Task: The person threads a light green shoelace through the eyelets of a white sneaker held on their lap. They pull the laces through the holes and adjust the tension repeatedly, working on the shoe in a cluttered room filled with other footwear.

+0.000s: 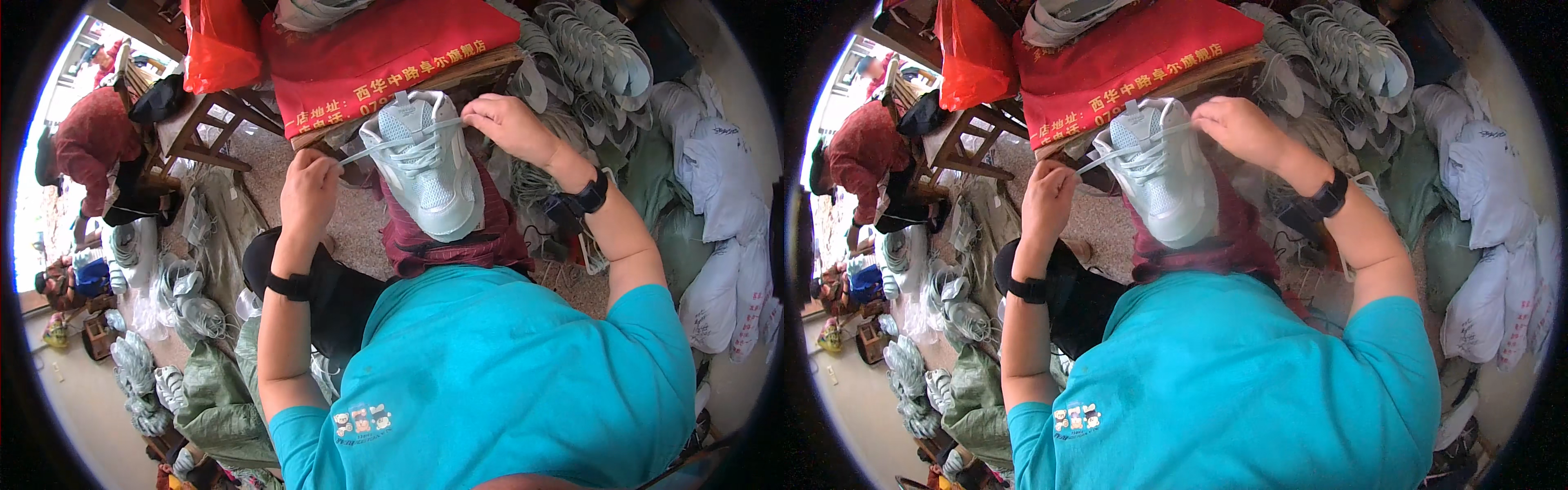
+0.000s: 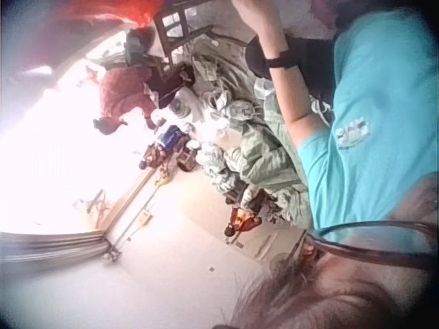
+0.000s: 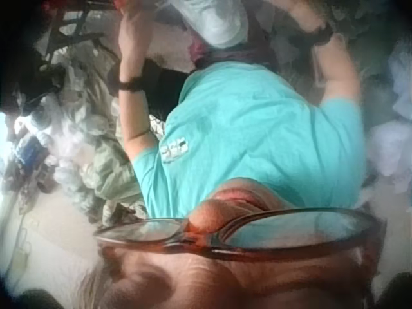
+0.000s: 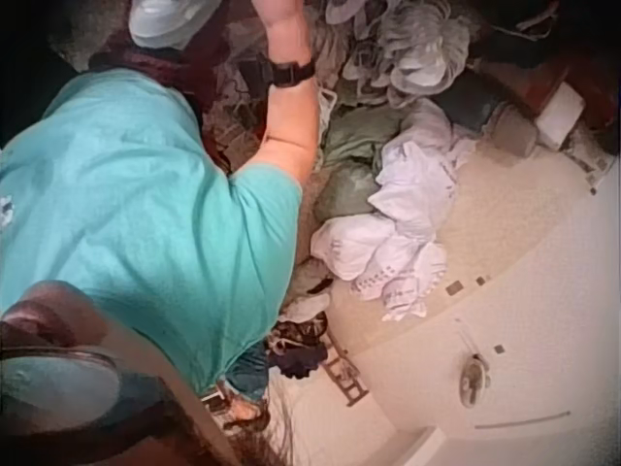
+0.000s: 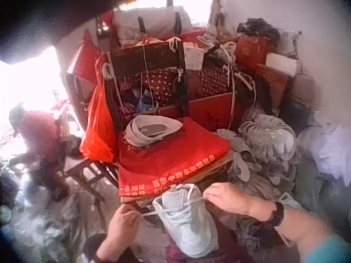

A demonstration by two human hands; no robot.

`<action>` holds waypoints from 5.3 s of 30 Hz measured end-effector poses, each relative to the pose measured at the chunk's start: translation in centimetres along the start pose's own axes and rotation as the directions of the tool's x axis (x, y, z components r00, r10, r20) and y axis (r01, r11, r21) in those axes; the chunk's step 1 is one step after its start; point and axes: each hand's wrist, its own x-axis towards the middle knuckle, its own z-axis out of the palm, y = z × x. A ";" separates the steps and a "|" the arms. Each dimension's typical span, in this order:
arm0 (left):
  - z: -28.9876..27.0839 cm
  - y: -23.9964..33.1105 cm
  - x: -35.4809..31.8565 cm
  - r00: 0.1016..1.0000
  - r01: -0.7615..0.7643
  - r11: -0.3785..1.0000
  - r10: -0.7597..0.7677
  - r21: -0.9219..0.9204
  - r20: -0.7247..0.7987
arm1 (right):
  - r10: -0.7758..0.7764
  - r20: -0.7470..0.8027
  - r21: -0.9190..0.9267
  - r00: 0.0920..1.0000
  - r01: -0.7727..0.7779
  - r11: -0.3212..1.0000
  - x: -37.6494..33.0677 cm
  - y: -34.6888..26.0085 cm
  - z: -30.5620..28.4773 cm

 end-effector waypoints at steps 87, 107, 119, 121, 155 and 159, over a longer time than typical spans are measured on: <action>3.4 4.8 4.4 0.990 -0.108 0.921 0.065 -0.374 -0.126 | 0.271 0.197 0.323 0.942 -0.324 0.889 5.3 -2.5 1.5; 1.8 10.6 4.2 0.992 0.010 0.621 -0.102 -0.783 -0.068 | 0.008 0.132 0.774 0.991 -0.108 0.624 8.0 -7.9 0.8; 1.9 11.3 4.9 0.979 0.035 0.584 -0.183 -0.811 -0.090 | 0.119 -0.131 0.852 0.984 0.050 0.520 7.8 -8.1 2.6; 1.5 11.3 4.9 0.976 0.066 0.504 -0.211 -0.861 -0.049 | 0.063 -0.194 0.790 0.979 0.118 0.602 7.9 -8.7 2.2; 1.5 2.9 1.6 0.900 0.394 0.392 -0.349 -0.831 0.262 | 0.204 0.141 0.477 0.969 -0.247 0.843 1.6 -1.6 0.4; 1.4 2.9 1.2 0.905 0.381 0.461 -0.362 -0.802 0.222 | 0.212 0.206 0.476 0.955 -0.287 0.831 2.1 -2.0 -0.1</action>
